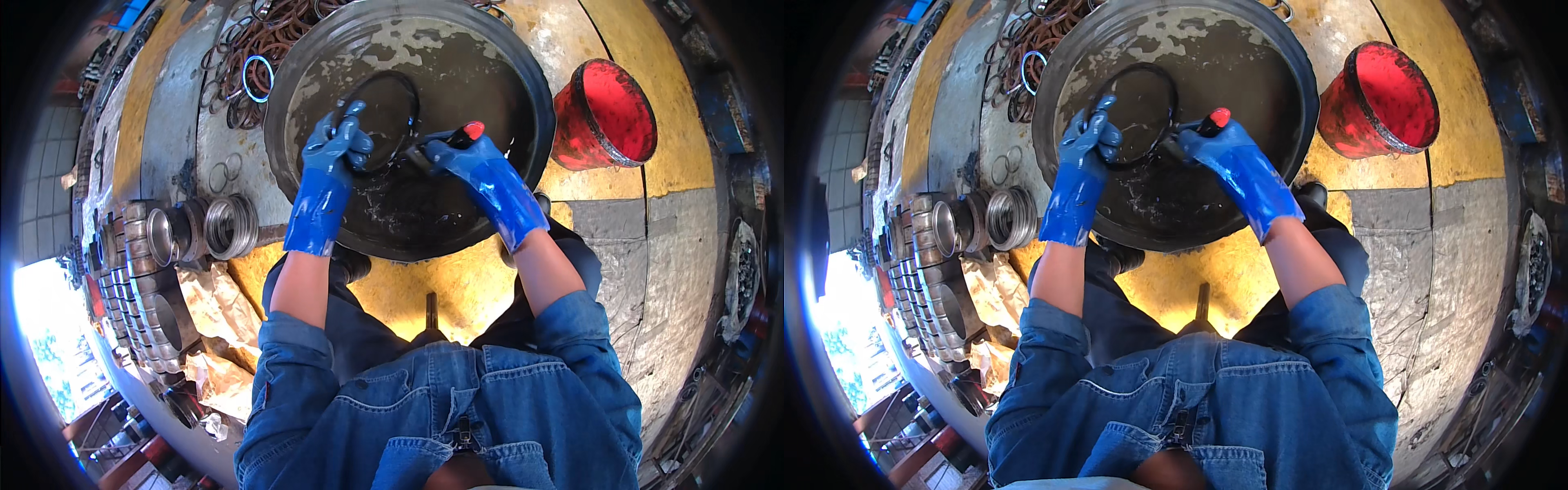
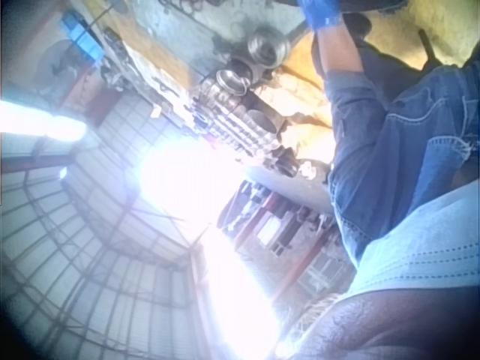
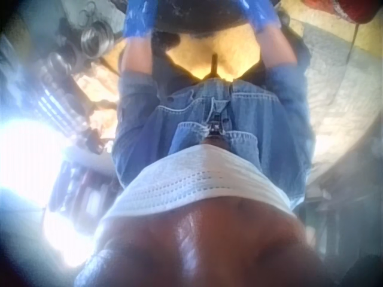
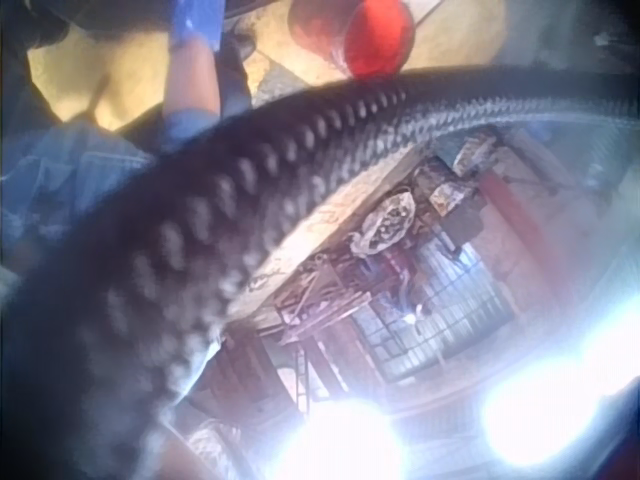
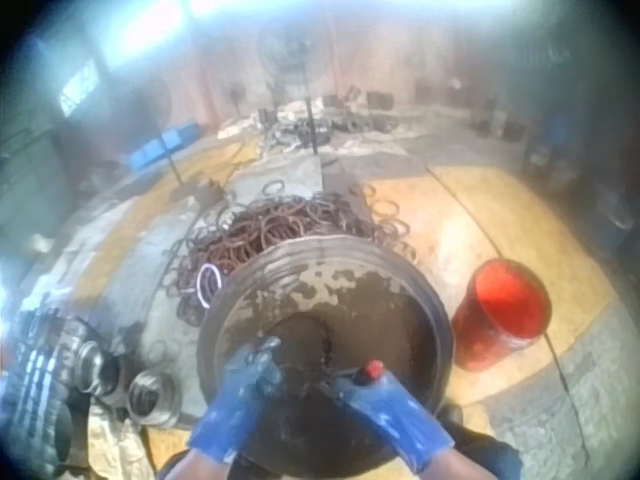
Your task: The person cleans metal rings using a brush in a bucket of liquid and then sets them down.
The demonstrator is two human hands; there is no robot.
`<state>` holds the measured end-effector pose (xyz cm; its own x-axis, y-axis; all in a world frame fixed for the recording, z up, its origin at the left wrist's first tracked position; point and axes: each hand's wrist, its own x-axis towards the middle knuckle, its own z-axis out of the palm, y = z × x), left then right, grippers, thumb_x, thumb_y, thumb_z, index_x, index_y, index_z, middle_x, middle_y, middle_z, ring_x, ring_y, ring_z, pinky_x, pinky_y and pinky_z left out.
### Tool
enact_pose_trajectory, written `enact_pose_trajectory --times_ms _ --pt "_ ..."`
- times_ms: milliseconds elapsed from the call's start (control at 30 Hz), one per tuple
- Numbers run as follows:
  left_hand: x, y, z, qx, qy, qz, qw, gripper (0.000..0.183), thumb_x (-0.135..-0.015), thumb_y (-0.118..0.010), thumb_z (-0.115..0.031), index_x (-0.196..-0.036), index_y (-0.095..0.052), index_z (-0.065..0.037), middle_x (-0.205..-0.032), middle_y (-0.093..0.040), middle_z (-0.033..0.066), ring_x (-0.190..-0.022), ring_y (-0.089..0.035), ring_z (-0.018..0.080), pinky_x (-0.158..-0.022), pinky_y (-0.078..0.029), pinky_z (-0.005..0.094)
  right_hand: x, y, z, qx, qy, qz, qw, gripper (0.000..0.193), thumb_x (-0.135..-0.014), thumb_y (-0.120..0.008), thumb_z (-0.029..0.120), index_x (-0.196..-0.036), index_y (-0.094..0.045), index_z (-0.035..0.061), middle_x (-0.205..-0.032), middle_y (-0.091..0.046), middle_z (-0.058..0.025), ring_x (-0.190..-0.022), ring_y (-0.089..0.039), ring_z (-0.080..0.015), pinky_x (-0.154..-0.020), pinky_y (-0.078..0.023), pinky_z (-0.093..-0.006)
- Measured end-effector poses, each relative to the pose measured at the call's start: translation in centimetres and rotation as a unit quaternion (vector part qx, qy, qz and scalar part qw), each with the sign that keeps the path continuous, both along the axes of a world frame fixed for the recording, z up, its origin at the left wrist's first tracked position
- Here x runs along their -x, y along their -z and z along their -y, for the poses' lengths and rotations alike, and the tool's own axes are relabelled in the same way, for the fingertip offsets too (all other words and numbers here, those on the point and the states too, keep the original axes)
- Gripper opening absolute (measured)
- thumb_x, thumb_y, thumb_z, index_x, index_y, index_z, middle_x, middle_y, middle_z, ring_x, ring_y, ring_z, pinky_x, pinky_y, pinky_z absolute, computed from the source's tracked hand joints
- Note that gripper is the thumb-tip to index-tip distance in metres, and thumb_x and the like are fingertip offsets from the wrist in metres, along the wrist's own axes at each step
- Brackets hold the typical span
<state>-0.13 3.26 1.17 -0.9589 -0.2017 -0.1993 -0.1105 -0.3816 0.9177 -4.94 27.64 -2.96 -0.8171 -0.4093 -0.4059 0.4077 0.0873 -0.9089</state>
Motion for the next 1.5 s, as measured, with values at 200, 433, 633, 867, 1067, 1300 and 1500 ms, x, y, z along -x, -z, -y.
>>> enact_pose_trajectory --times_ms 200,433,633,867,1067,1300,1500 --pt "-0.1 1.2 3.4 -0.298 0.060 -0.065 0.950 0.043 -0.106 -0.056 -0.027 -0.146 -0.053 -0.010 -0.071 -0.052 -0.0027 -0.056 -0.042 0.0064 -0.054 -0.036 0.0242 -0.6 -3.0 -0.3 -0.038 0.027 -0.008 0.999 0.038 -0.097 -0.071 0.037 -0.103 -0.075 -0.0009 -0.090 -0.075 -0.0085 -0.078 -0.068 -0.0149 -0.075 -0.054 -0.0302" --pt "0.9 2.6 3.0 0.272 -0.011 0.029 0.962 0.047 -0.095 -0.071 -0.030 -0.136 -0.061 -0.009 -0.105 -0.071 0.0097 -0.088 -0.066 0.0187 -0.076 -0.052 0.0349 1.2 -4.0 -0.9 -0.090 -0.049 -0.073 0.992 0.036 -0.096 -0.071 0.040 -0.103 -0.076 0.0046 -0.091 -0.076 -0.0085 -0.081 -0.072 -0.0220 -0.075 -0.056 -0.0339" --pt "0.8 -2.4 -2.4 0.744 0.045 -0.078 0.662 0.064 -0.078 -0.080 -0.026 -0.138 -0.061 -0.013 -0.130 -0.067 0.0150 -0.114 -0.066 0.0342 -0.096 -0.053 0.0456 1.0 -2.5 -0.9 -0.417 -0.127 -0.455 0.777 0.024 -0.095 -0.062 0.034 -0.099 -0.073 0.0129 -0.098 -0.073 -0.0133 -0.093 -0.071 -0.0358 -0.080 -0.056 -0.0461" --pt "-0.9 1.1 -2.2 0.621 0.238 -0.041 0.746 0.042 -0.091 -0.072 -0.019 -0.132 -0.064 -0.015 -0.115 -0.073 0.0090 -0.100 -0.071 0.0279 -0.086 -0.057 0.0407 0.1 -0.6 1.7 -0.414 -0.147 -0.440 0.783 0.021 -0.094 -0.064 0.029 -0.110 -0.074 0.0182 -0.105 -0.073 -0.0119 -0.100 -0.070 -0.0351 -0.087 -0.056 -0.0434" --pt "-0.4 0.1 0.5 0.095 0.076 0.175 0.977 0.036 -0.096 -0.066 -0.016 -0.131 -0.064 -0.007 -0.089 -0.072 0.0035 -0.062 -0.050 0.0041 -0.057 -0.039 0.0211 1.4 0.0 -1.0 -0.421 0.089 -0.125 0.894 0.030 -0.094 -0.070 0.035 -0.115 -0.076 0.0134 -0.107 -0.076 -0.0146 -0.098 -0.074 -0.0294 -0.087 -0.057 -0.0373" --pt "-0.7 1.7 1.2 0.017 0.004 0.135 0.991 0.028 -0.095 -0.070 -0.015 -0.122 -0.067 -0.008 -0.086 -0.072 0.0043 -0.056 -0.048 0.0039 -0.049 -0.036 0.0215 -2.0 -5.5 3.4 0.107 0.034 -0.385 0.916 0.025 -0.090 -0.076 0.006 -0.115 -0.075 0.0061 -0.113 -0.076 -0.0146 -0.101 -0.075 -0.0236 -0.090 -0.058 -0.0348" --pt "-1.0 0.3 -0.8 -0.055 0.023 0.146 0.988 0.032 -0.095 -0.070 -0.013 -0.127 -0.064 -0.009 -0.078 -0.066 0.0040 -0.048 -0.044 0.0054 -0.046 -0.034 0.0218 -0.5 -3.1 4.8 0.021 0.105 -0.502 0.858 0.026 -0.089 -0.072 0.008 -0.115 -0.075 0.0089 -0.103 -0.075 -0.0162 -0.094 -0.073 -0.0351 -0.084 -0.059 -0.0380"
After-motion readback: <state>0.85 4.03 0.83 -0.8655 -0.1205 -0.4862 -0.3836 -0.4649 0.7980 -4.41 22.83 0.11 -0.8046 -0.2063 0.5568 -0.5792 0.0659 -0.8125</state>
